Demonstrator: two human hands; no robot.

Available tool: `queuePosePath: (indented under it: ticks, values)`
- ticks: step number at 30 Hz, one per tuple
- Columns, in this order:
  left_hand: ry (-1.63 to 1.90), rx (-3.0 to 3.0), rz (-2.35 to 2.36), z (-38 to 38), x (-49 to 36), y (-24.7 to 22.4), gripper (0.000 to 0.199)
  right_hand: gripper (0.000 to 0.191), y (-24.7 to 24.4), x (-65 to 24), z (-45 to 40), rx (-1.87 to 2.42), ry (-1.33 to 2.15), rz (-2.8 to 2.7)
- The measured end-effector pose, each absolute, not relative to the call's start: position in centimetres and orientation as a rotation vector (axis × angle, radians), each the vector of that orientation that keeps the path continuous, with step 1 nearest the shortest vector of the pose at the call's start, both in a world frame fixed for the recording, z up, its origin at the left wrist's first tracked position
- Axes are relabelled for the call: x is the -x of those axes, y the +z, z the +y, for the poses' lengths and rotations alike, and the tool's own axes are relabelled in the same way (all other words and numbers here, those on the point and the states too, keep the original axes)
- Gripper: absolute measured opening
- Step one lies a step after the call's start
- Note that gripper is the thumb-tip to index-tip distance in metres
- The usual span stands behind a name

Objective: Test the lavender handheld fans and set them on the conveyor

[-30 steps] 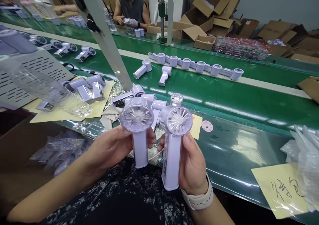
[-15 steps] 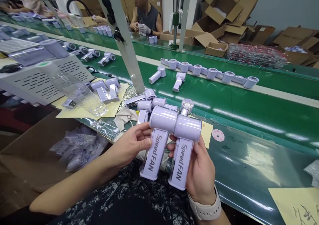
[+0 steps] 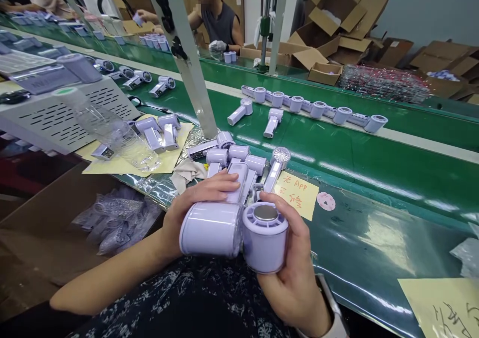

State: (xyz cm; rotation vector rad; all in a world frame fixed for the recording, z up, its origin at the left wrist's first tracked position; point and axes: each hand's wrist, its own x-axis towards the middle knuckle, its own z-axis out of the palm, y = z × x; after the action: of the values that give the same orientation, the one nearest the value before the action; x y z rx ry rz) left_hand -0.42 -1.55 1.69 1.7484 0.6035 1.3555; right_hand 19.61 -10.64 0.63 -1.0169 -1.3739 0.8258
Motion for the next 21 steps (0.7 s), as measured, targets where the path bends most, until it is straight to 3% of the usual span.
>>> queuePosePath:
  ticks: [5,10,16,19,21]
  values:
    - [1.401,-1.793,0.495,-1.8,-0.1,0.3,0.011,0.083,0.4,-18.5,-10.5,1.022,0.992,-1.170]
    - [1.283,-1.791,0.584,-1.5,-0.2,0.3,0.020,0.103,-0.2,-18.6,-9.7,0.967,1.062,-0.967]
    - [1.028,-1.819,0.642,-1.5,-0.3,0.4,0.057,0.064,-0.8,-19.9,-8.3,0.917,1.294,-0.660]
    - [0.958,-1.751,0.714,-1.6,-0.2,0.1,0.065,0.069,-0.1,-20.7,-8.2,0.917,1.405,-0.742]
    - [0.984,-1.766,0.638,-1.4,-0.1,-0.2,0.057,0.076,0.4,-21.4,-8.3,0.903,1.307,-1.041]
